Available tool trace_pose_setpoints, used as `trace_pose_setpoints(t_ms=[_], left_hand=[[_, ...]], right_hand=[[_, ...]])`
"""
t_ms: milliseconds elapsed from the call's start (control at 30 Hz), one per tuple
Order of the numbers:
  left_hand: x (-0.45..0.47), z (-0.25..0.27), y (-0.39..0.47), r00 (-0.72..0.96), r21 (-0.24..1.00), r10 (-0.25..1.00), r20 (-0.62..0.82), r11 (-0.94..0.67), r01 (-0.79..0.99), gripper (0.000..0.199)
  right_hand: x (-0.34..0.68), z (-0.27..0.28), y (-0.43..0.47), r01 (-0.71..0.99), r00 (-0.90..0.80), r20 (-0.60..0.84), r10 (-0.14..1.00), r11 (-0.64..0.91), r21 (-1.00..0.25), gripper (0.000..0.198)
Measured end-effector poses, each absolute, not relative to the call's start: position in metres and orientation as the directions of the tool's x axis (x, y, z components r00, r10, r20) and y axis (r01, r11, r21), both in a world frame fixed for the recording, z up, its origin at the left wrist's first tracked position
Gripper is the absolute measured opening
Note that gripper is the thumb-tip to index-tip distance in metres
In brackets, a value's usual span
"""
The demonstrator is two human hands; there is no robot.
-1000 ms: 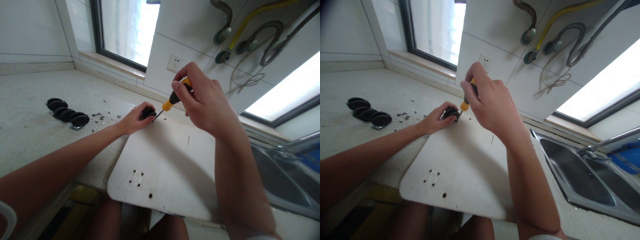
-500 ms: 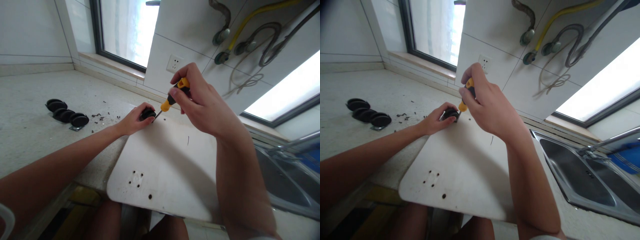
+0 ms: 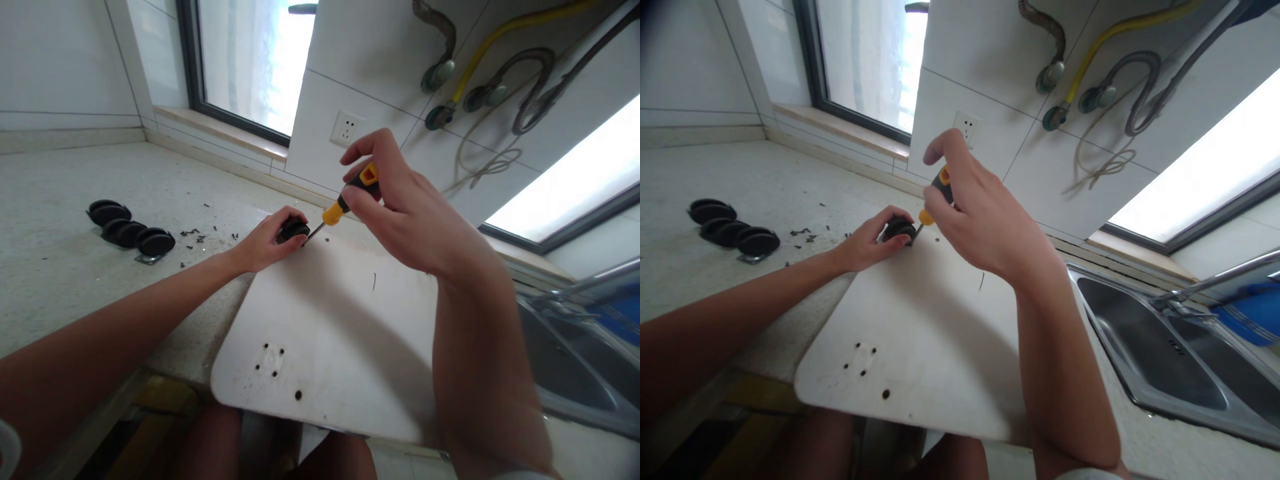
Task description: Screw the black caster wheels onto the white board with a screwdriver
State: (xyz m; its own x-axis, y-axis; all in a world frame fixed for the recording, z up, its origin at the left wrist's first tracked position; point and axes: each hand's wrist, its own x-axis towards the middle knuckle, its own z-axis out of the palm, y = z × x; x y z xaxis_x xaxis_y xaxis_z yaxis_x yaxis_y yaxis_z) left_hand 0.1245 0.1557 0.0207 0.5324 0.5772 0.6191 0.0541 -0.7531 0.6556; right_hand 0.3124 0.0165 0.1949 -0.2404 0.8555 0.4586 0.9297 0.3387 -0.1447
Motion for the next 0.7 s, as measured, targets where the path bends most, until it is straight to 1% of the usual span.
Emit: trace_pose_setpoints(t_ms=[33, 133, 167, 267, 300, 400, 433, 533, 567, 600, 667, 700], left_hand=[[0.1245, 0.0209, 0.1556, 0.532, 0.654, 0.576, 0.621, -0.755, 0.055, 0.041], [0.1251, 0.0210, 0.1558, 0.532, 0.647, 0.561, 0.634, -0.762, 0.031, 0.039], [0.1253, 0.0207, 0.1561, 0.533, 0.647, 0.557, 0.637, -0.762, 0.022, 0.038], [0.1257, 0.0191, 0.1572, 0.533, 0.646, 0.552, 0.641, -0.763, 0.013, 0.038], [0.1258, 0.0184, 0.1577, 0.530, 0.645, 0.552, 0.644, -0.764, 0.013, 0.038], [0.1258, 0.0167, 0.1588, 0.524, 0.642, 0.548, 0.652, -0.767, 0.003, 0.040], [0.1258, 0.0163, 0.1590, 0.525, 0.642, 0.547, 0.652, -0.767, 0.003, 0.040], [0.1257, 0.0157, 0.1597, 0.528, 0.644, 0.553, 0.644, -0.765, 0.015, 0.041], [0.1257, 0.0157, 0.1599, 0.530, 0.646, 0.556, 0.641, -0.763, 0.020, 0.042], [0.1257, 0.0157, 0.1600, 0.531, 0.648, 0.557, 0.638, -0.762, 0.021, 0.042], [0.1257, 0.0157, 0.1602, 0.533, 0.647, 0.554, 0.639, -0.762, 0.016, 0.041], [0.1257, 0.0158, 0.1602, 0.532, 0.644, 0.552, 0.642, -0.764, 0.015, 0.041]], right_hand=[[0.3117, 0.1945, 0.0163, 0.927, -0.251, 0.455, 0.854, 0.348, -0.143, 0.025], [0.3078, 0.1922, 0.0164, 0.959, -0.175, 0.567, 0.805, 0.271, -0.088, 0.026], [0.3063, 0.1914, 0.0163, 0.958, -0.180, 0.579, 0.795, 0.275, -0.078, 0.026], [0.3034, 0.1897, 0.0159, 0.916, -0.300, 0.495, 0.815, 0.391, -0.088, 0.021], [0.3030, 0.1893, 0.0160, 0.918, -0.295, 0.491, 0.820, 0.386, -0.092, 0.021], [0.3028, 0.1885, 0.0170, 0.969, -0.151, 0.576, 0.804, 0.237, -0.077, 0.029], [0.3031, 0.1887, 0.0170, 0.972, -0.131, 0.580, 0.804, 0.218, -0.083, 0.031], [0.3042, 0.1911, 0.0148, 0.940, -0.216, 0.482, 0.849, 0.315, -0.133, 0.023], [0.3043, 0.1919, 0.0134, 0.940, -0.220, 0.467, 0.857, 0.314, -0.133, 0.020], [0.3041, 0.1925, 0.0120, 0.951, -0.197, 0.478, 0.856, 0.285, -0.117, 0.019], [0.3035, 0.1930, 0.0093, 0.977, -0.139, 0.519, 0.843, 0.203, -0.069, 0.028], [0.3032, 0.1931, 0.0081, 0.977, -0.141, 0.516, 0.845, 0.202, -0.065, 0.030]])
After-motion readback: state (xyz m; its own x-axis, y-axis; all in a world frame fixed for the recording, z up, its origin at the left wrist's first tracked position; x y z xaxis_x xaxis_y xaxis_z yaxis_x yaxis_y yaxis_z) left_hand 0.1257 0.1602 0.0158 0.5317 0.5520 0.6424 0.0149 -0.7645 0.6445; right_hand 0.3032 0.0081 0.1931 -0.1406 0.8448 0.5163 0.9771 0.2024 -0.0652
